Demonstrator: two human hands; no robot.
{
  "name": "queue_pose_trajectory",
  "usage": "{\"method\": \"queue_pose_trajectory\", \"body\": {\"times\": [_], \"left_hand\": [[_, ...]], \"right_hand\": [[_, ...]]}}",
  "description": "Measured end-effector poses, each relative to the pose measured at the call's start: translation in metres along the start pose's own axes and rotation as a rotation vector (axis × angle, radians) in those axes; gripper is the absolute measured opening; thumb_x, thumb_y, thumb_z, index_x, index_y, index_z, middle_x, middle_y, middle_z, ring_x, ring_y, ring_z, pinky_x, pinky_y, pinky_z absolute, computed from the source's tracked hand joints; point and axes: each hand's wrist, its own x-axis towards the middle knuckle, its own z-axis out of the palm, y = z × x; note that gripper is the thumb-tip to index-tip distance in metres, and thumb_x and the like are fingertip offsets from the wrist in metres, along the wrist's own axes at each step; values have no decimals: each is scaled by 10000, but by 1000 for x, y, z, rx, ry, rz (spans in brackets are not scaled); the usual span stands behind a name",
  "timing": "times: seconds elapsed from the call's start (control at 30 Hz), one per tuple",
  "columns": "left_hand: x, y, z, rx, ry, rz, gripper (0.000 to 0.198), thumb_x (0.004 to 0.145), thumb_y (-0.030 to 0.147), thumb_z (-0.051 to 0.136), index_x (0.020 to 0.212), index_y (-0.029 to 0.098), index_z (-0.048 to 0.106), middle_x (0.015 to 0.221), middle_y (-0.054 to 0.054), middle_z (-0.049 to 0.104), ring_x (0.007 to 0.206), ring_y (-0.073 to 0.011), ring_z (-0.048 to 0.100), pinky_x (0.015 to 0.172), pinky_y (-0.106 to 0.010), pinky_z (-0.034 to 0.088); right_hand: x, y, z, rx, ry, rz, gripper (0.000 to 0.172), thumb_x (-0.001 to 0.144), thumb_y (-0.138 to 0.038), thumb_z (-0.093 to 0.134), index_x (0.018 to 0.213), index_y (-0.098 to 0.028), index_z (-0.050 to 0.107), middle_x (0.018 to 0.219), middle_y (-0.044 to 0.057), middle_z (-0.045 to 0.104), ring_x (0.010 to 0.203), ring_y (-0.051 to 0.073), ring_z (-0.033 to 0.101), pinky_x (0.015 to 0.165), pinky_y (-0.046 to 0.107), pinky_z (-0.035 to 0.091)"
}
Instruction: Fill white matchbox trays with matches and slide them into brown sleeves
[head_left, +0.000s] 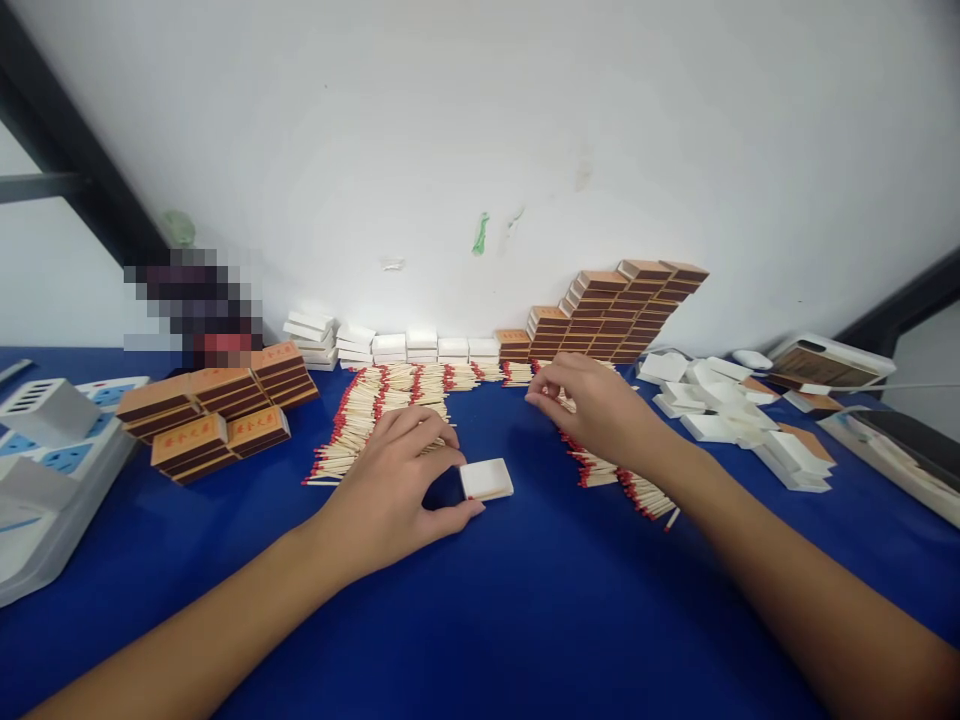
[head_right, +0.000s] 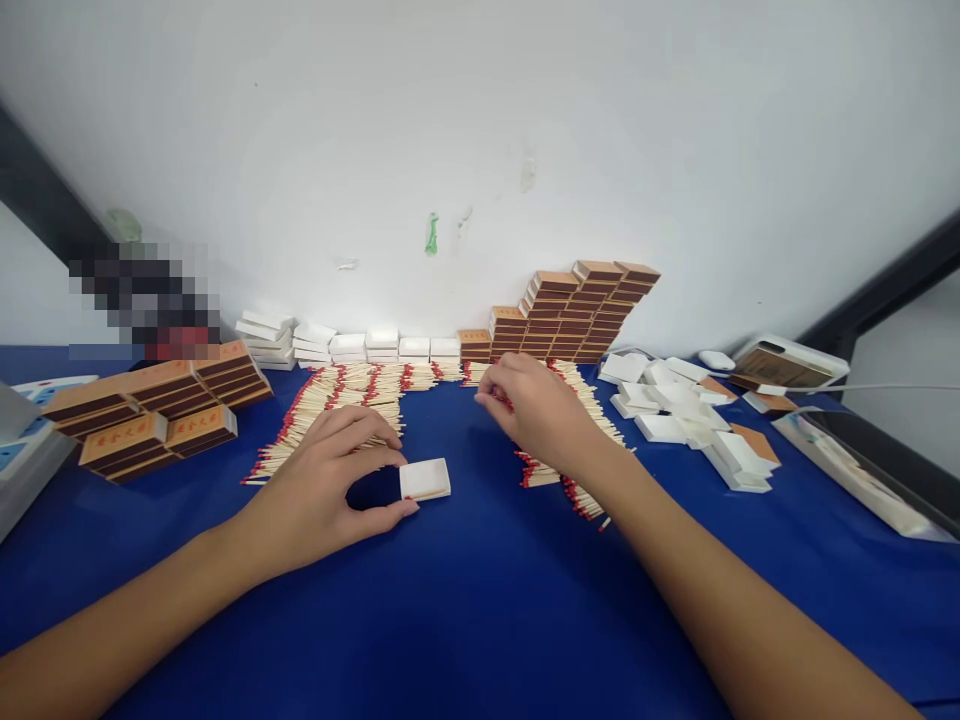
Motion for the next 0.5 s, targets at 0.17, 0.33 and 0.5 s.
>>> {"method": "queue_pose_trajectory", "body": {"times": [0.17,0.33,0.5], "left_hand": [[1,-2,1,-2,14,8,233,881,383,831,995,192,760,1106,-64,712,1133,-271,627,1048,-485,462],[0,0,-1,-2,26,13,235,888,389,822,999,191,758,1113,-68,711,1138,-275,622,1051,-494,461],[-1,2,-1,-4,16,8,227,902,398,801,1012,203,763,1101,-74,709,1125,-283,615,1028,-506,478]], "right_hand": [[23,29,21,-91,-21,58,98,972,-214,643,916,-183,717,964,111,659,994,298,582,879,407,449],[33,35,36,-146,-61,-14,169,994,-235,587,850,-185,661,946,123,649,948,293,553,861,408,431],[32,33,37,-162,-99,-96,169,1013,-223,530,886,-185,635,984,133,638,974,292,536,872,392,430]]}}
